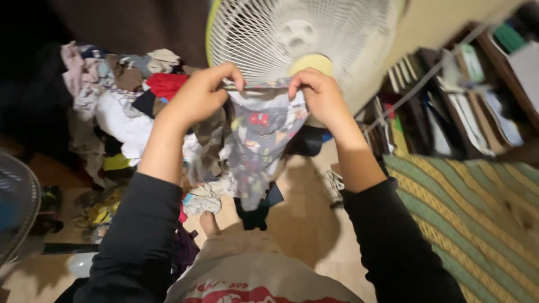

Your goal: Ironing and folding children's clothing on an ironing board.

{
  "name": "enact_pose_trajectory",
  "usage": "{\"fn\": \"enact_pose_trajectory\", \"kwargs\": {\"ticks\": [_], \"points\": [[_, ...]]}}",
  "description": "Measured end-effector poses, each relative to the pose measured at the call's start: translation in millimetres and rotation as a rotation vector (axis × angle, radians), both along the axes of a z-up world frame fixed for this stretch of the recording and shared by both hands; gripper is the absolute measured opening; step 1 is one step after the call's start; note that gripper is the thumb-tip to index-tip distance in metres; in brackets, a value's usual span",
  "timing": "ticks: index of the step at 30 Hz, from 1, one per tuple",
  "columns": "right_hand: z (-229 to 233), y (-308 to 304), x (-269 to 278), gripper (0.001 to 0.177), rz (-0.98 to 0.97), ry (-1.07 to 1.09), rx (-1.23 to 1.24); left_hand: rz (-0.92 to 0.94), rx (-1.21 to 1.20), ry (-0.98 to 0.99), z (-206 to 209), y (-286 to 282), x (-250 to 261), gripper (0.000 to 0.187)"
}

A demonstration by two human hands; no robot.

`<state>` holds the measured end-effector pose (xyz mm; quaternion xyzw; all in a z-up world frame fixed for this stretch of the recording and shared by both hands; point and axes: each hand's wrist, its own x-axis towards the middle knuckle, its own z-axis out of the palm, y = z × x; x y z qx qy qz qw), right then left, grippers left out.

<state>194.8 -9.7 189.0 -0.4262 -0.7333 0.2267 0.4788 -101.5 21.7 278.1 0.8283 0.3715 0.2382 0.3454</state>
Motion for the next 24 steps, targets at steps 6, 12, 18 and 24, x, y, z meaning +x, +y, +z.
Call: {"fn": "enact_pose_trajectory", "kwargs": {"ticks": [6, 12, 18, 24], "points": [[22.0, -115.0, 26.3, 0.031, -0.387, -0.533, 0.226, -0.319, 0.057, -0.166, -47.2, -26.2, 94.6, 0.042], [-51.7, -160.4, 44.3, 0.024, -0.465, -0.356, 0.031, -0.446, -0.105, -0.114, -61.0, -56.5, 163.0, 0.031], [-24.1, -205.7, 103.7, 0.018, -0.498, 0.002, -0.197, -0.608, 0.121, 0.203, -60.0, -66.6, 179.6, 0.03], [1.7, -228.0, 140.5, 0.028, -0.578, 0.117, -0.539, -0.728, 0.387, 0.029, -113.8, -24.8, 198.2, 0.021]]}}
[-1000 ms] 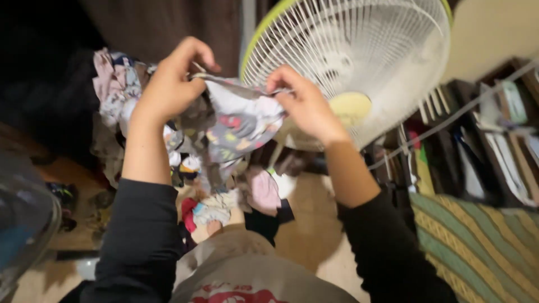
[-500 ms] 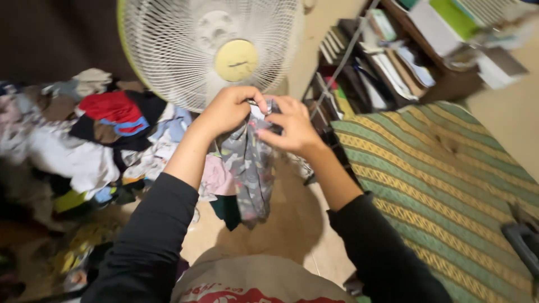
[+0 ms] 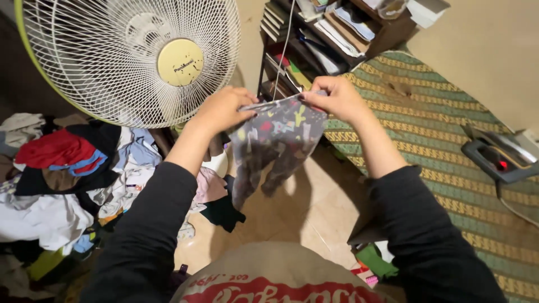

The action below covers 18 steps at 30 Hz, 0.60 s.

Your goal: Ironing and folding children's clothing on an ironing board.

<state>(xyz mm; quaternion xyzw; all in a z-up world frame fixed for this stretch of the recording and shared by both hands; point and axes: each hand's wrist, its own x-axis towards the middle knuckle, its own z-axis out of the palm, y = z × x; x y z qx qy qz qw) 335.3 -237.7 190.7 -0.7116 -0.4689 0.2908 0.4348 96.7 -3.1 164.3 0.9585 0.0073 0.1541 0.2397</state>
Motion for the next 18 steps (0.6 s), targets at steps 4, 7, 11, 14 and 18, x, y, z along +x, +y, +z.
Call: {"fn": "enact_pose_trajectory", "kwargs": {"ticks": [4, 7, 11, 14, 18], "points": [[12.7, -10.3, 8.3, 0.032, -0.023, -0.458, -0.016, -0.005, -0.25, -0.119, 7.8, 4.7, -1.9, 0.028], [-5.6, -16.7, 27.3, 0.039, -0.027, -0.74, -0.02, 0.106, -0.34, 0.084, 34.4, 0.1, -4.7, 0.03], [-11.1, -32.6, 38.8, 0.041, -0.064, -1.048, -0.042, 0.094, 0.1, 0.032, 44.1, 7.5, 3.2, 0.028], [-4.1, -48.5, 48.8, 0.035, -0.07, -1.013, -0.12, 0.103, 0.212, -0.035, 42.8, 8.0, 18.8, 0.027], [-5.1, -66.2, 82.1, 0.019, -0.092, -1.019, -0.005, 0.098, 0.258, -0.037, 43.6, 0.7, 50.1, 0.02]]}}
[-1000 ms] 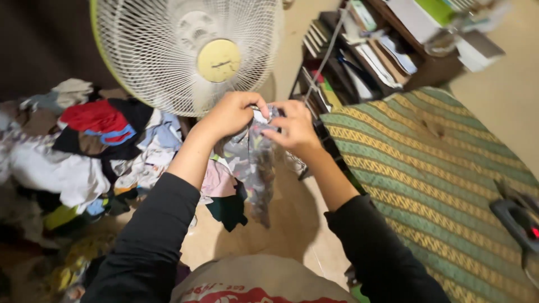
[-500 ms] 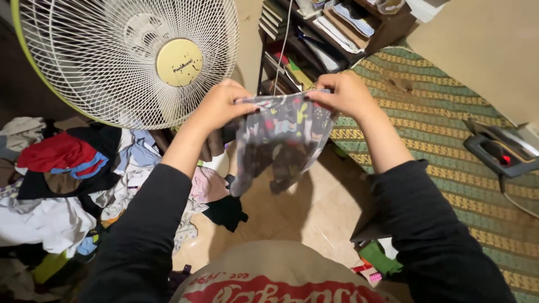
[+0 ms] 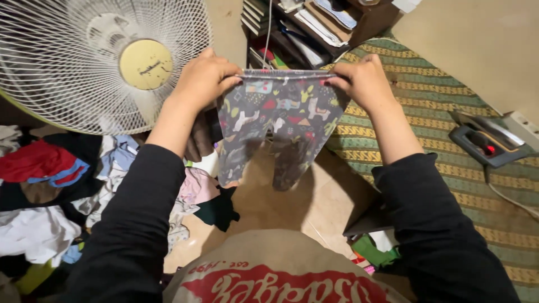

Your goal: Ironing and folding children's clothing on an ironing board.

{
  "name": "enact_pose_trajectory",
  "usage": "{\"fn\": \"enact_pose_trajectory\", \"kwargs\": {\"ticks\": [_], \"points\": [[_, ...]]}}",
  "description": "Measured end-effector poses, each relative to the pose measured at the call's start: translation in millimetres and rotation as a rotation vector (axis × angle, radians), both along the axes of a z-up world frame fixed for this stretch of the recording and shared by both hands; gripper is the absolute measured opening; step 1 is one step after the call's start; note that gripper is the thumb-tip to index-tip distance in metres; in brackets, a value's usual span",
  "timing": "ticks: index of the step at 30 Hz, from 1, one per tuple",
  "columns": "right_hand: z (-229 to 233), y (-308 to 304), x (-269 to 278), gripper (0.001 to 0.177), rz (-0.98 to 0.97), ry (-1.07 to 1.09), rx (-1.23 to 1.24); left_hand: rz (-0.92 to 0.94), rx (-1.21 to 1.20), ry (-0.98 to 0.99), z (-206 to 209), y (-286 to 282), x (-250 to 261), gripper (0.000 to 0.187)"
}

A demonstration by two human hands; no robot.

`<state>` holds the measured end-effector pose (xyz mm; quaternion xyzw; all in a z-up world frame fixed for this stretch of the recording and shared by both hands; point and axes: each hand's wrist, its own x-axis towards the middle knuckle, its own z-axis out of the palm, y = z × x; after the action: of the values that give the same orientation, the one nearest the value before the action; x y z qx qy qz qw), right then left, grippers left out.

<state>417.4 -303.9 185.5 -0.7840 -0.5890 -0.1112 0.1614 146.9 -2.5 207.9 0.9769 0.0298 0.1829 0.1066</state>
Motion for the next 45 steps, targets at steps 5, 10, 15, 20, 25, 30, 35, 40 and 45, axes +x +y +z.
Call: {"fn": "enact_pose_trajectory", "kwargs": {"ticks": [5, 10, 15, 20, 25, 30, 35, 40, 45], "points": [[10.7, -17.0, 32.1, 0.014, 0.091, 0.121, 0.091, 0.015, 0.053, -0.022, 11.5, -17.7, 34.0, 0.022], [34.3, -38.9, 48.1, 0.015, 0.097, 0.08, -0.051, -0.031, -0.056, -0.07, -3.7, -21.5, 55.3, 0.019], [43.1, -58.4, 49.1, 0.033, -0.009, -0.217, 0.101, -0.221, -0.221, -0.264, 10.0, -47.0, 55.1, 0.023], [14.7, -67.4, 86.8, 0.033, -0.056, 0.345, 0.163, 0.24, -0.454, 0.028, -3.2, -54.1, 67.6, 0.03], [-1.8, -66.8, 98.1, 0.027, 0.022, 1.013, 0.248, 0.128, -0.849, -0.21, -3.7, -62.6, 76.1, 0.022], [32.9, -62.8, 77.2, 0.024, 0.177, 1.504, 0.376, -0.075, -0.985, -0.204, 15.2, -58.1, 69.2, 0.023], [31.7, -50.7, 65.7, 0.023, -0.19, 1.308, 0.154, 0.198, -1.103, 0.025, -10.1, -43.9, 68.1, 0.017], [-56.5, -11.6, 76.3, 0.014, -0.445, 1.284, 0.351, 0.29, -1.646, -0.055, -83.8, -38.0, 106.6, 0.024], [-37.5, 47.0, -0.6, 0.025, -0.152, 0.86, 0.723, 0.4, -1.014, -0.324, -50.2, -107.8, 146.0, 0.031]]}}
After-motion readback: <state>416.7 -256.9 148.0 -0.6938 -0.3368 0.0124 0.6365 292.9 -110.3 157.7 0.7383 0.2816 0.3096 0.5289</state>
